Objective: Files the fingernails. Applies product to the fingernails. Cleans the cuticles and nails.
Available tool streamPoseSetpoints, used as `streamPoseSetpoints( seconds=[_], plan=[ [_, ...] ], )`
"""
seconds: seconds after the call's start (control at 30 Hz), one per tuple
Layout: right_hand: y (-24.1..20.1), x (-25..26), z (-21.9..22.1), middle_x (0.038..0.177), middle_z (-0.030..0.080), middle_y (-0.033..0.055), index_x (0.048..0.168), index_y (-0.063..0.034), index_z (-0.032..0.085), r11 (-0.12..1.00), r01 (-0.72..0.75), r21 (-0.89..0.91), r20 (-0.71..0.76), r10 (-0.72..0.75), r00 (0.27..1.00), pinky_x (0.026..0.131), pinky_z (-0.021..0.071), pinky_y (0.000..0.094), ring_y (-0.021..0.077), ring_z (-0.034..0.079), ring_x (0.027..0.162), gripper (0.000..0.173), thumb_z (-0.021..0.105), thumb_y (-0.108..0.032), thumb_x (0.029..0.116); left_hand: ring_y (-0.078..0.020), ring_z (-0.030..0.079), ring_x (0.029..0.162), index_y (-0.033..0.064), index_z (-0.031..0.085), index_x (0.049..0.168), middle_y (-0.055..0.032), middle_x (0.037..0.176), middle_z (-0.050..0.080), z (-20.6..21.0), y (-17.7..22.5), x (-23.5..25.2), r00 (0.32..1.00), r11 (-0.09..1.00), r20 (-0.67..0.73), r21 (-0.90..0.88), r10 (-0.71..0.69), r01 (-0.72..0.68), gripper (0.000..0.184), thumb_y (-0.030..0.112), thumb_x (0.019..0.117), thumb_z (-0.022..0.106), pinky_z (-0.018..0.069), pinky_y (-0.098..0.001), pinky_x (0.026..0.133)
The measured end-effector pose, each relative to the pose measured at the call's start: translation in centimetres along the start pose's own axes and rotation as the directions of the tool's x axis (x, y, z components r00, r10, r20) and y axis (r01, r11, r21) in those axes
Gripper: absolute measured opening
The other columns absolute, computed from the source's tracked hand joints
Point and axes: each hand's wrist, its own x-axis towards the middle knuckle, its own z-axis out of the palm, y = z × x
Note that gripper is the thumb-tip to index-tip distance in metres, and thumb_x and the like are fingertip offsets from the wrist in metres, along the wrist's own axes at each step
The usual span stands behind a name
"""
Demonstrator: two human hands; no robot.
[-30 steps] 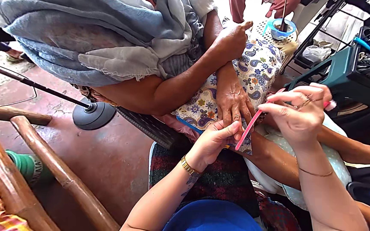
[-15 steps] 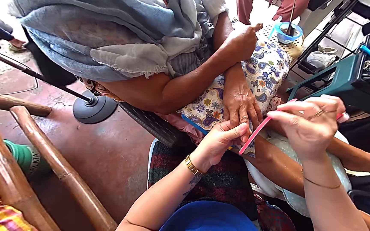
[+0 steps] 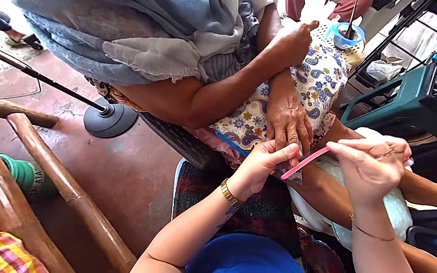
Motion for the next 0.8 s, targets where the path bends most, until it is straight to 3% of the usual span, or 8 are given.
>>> streamPoseSetpoints(
  seconds=[0.07,0.2,0.3,0.47,0.53,0.6,0.67,0.8],
  plan=[
    [-0.1,-0.2,0.0,0.091,0.074,0.008,0.09,-0.0149,0.083,1.0,-0.016,-0.01,-0.025,0.016,1.0,0.095,0.0394,0.0376,0.018,0.063,0.099,0.009,0.076,-0.009,0.0915,-0.0069,0.067,0.072,0.0025,0.068,0.087,-0.0027,0.074,0.068,0.1,-0.1,0.0,1.0,1.0,0.002,-0.004,0.006,-0.006,0.02,0.003,0.1017,0.055,0.0576,-0.0221,0.077],
    [-1.2,-1.1,0.2,0.089,0.071,0.003,0.093,-0.0214,0.082,1.0,-0.016,-0.009,-0.003,0.016,1.0,0.1,0.0364,0.0388,0.0152,0.061,0.095,0.01,0.075,-0.015,0.0935,-0.0066,0.067,0.071,0.0025,0.067,0.087,-0.0025,0.074,0.068,0.0,-0.1,0.1,1.0,1.0,0.012,-0.01,0.01,-0.01,0.02,0.003,0.102,0.054,0.0578,-0.0219,0.077],
    [-0.2,-0.9,0.2,0.088,0.074,0.0083,0.089,-0.0147,0.083,0.996,-0.072,-0.059,-0.075,0.068,0.995,0.094,0.0391,0.0377,0.018,0.063,0.095,0.007,0.077,-0.012,0.0915,-0.0068,0.067,0.071,0.0025,0.067,0.087,-0.0023,0.074,0.068,0.1,-0.1,-0.1,1.0,1.0,-0.009,0.014,-0.003,0.004,0.019,0.004,0.1022,0.055,0.0577,-0.0221,0.076],
    [-2.3,-1.0,0.4,0.093,0.071,0.0015,0.095,-0.0238,0.08,0.999,0.026,-0.018,0.043,-0.025,0.999,0.106,0.0334,0.0427,0.0157,0.061,0.1,0.011,0.073,-0.016,0.0947,-0.0064,0.066,0.071,0.002,0.066,0.087,-0.0026,0.074,0.068,-0.2,-0.2,0.1,0.999,1.0,0.029,-0.003,0.015,-0.015,0.02,0.004,0.103,0.054,0.0574,-0.0214,0.076],
    [0.2,-0.7,-0.3,0.092,0.075,0.007,0.09,-0.0163,0.082,0.994,-0.061,-0.092,-0.036,0.058,0.998,0.097,0.0417,0.0413,0.019,0.065,0.098,0.007,0.076,-0.013,0.0918,-0.0074,0.067,0.072,0.002,0.067,0.088,-0.0025,0.075,0.068,0.0,0.0,-0.1,1.0,1.0,0.012,0.026,0.002,-0.002,0.021,0.005,0.1032,0.054,0.0577,-0.0224,0.077],
    [2.0,-0.8,-1.5,0.089,0.071,0.0097,0.094,-0.0096,0.083,0.975,-0.19,-0.114,-0.12,0.176,0.977,0.091,0.0418,0.0381,0.0198,0.062,0.095,0.007,0.077,-0.012,0.092,-0.01,0.07,0.076,0.0018,0.067,0.091,-0.0038,0.078,0.07,0.1,-0.1,-0.2,1.0,0.999,0.012,0.031,-0.009,0.009,0.02,0.005,0.1036,0.053,0.059,-0.0255,0.08],
    [0.6,-1.4,-2.0,0.087,0.069,0.0094,0.096,-0.0068,0.081,0.972,-0.217,-0.087,-0.123,0.205,0.971,0.091,0.0431,0.0347,0.0178,0.061,0.093,0.009,0.075,-0.013,0.0935,-0.011,0.071,0.077,0.0011,0.068,0.092,-0.0058,0.082,0.072,0.4,-0.1,-0.2,1.0,1.0,0.012,0.016,-0.02,0.02,0.018,0.005,0.1035,0.054,0.06,-0.0256,0.078],
    [-4.6,-4.6,-1.6,0.092,0.068,0.0026,0.101,-0.0138,0.075,0.991,-0.116,-0.067,0.016,0.117,0.993,0.108,0.042,0.0411,0.0129,0.066,0.097,0.01,0.067,-0.019,0.0996,-0.0124,0.072,0.08,-0.0057,0.067,0.114,-0.0108,0.092,0.074,1.0,-0.2,-0.1,0.999,0.997,0.04,-0.076,-0.018,0.021,0.019,-0.007,0.0981,0.056,0.0599,-0.0255,0.082]
  ],
)
